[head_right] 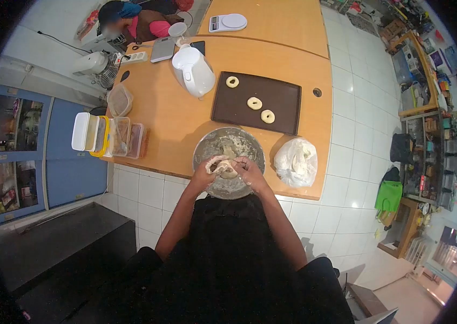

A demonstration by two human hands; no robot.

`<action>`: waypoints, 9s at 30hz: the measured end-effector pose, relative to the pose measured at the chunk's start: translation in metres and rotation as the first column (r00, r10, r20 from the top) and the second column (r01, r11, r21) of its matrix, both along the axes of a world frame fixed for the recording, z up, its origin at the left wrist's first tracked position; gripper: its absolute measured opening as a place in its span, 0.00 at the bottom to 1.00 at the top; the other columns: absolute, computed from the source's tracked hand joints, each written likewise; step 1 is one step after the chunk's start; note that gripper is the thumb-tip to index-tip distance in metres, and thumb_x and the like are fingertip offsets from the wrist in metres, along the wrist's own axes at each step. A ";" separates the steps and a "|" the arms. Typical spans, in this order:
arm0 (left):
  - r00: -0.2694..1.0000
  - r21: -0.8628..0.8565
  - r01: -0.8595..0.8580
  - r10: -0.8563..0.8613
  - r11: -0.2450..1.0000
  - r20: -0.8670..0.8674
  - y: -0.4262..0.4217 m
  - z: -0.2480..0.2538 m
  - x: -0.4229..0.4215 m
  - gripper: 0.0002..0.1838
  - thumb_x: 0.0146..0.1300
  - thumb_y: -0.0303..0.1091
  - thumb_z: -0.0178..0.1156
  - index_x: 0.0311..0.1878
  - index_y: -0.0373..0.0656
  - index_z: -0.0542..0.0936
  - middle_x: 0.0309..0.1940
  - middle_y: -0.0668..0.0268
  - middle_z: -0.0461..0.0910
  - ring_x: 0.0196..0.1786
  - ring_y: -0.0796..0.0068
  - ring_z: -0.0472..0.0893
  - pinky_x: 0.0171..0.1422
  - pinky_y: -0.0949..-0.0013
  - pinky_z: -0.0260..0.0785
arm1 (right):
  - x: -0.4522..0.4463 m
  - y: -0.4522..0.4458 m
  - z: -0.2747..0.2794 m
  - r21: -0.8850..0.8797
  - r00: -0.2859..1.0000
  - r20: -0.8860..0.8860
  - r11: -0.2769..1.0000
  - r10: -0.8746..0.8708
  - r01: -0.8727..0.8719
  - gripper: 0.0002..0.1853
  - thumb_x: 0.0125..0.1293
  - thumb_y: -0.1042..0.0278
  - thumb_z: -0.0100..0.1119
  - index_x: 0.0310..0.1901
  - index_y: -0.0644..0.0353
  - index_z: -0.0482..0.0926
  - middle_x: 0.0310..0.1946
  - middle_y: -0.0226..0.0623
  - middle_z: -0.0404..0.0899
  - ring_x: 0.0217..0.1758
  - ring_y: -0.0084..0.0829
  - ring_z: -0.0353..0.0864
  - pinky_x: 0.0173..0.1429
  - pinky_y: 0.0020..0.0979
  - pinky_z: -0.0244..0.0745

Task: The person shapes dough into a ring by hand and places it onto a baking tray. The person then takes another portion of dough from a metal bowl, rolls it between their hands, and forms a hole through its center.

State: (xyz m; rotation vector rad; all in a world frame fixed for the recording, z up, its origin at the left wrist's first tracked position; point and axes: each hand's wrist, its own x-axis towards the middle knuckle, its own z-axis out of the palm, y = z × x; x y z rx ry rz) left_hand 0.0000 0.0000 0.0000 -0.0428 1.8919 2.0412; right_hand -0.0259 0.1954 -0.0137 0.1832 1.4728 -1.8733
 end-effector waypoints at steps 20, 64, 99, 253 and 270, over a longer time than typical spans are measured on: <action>0.989 0.093 -0.106 0.095 0.990 0.112 0.011 0.012 -0.002 0.25 0.59 0.20 0.58 0.61 0.39 0.72 0.53 0.63 0.78 0.55 0.74 0.76 0.61 0.70 0.67 | 0.003 0.002 0.016 -0.028 0.997 0.019 0.997 -0.073 0.074 0.21 0.66 0.68 0.61 0.58 0.63 0.69 0.46 0.34 0.79 0.47 0.22 0.75 0.50 0.26 0.70; 0.967 -0.511 -0.189 0.068 0.838 -0.246 0.021 -0.004 0.015 0.22 0.51 0.21 0.62 0.52 0.35 0.73 0.46 0.45 0.77 0.48 0.45 0.78 0.51 0.55 0.71 | 0.017 -0.007 -0.007 0.299 0.983 -0.112 0.948 0.146 -0.107 0.17 0.67 0.64 0.62 0.51 0.66 0.80 0.41 0.31 0.81 0.42 0.21 0.76 0.47 0.25 0.72; 0.987 -0.446 -0.157 0.121 0.881 -0.109 0.026 -0.013 0.006 0.24 0.47 0.22 0.61 0.52 0.36 0.75 0.40 0.47 0.81 0.48 0.48 0.80 0.52 0.57 0.72 | 0.009 -0.004 -0.002 0.145 0.997 -0.065 0.988 -0.045 0.054 0.12 0.70 0.62 0.58 0.48 0.61 0.77 0.39 0.28 0.80 0.42 0.18 0.75 0.47 0.21 0.67; 0.985 -0.576 -0.004 -0.097 0.817 -0.144 0.020 0.000 0.002 0.26 0.47 0.24 0.60 0.55 0.38 0.76 0.45 0.49 0.80 0.48 0.48 0.78 0.54 0.57 0.71 | 0.012 -0.004 -0.025 0.325 0.981 -0.182 0.946 0.062 0.000 0.15 0.70 0.57 0.57 0.43 0.62 0.81 0.33 0.24 0.78 0.37 0.15 0.70 0.40 0.22 0.66; 0.999 -0.150 -0.028 0.024 0.988 -0.030 0.013 -0.039 0.004 0.23 0.54 0.27 0.59 0.56 0.37 0.74 0.47 0.58 0.80 0.44 0.66 0.80 0.52 0.65 0.72 | 0.013 -0.003 -0.005 0.223 0.993 -0.034 0.968 -0.113 0.118 0.18 0.71 0.51 0.54 0.44 0.58 0.81 0.33 0.23 0.78 0.36 0.16 0.70 0.40 0.22 0.64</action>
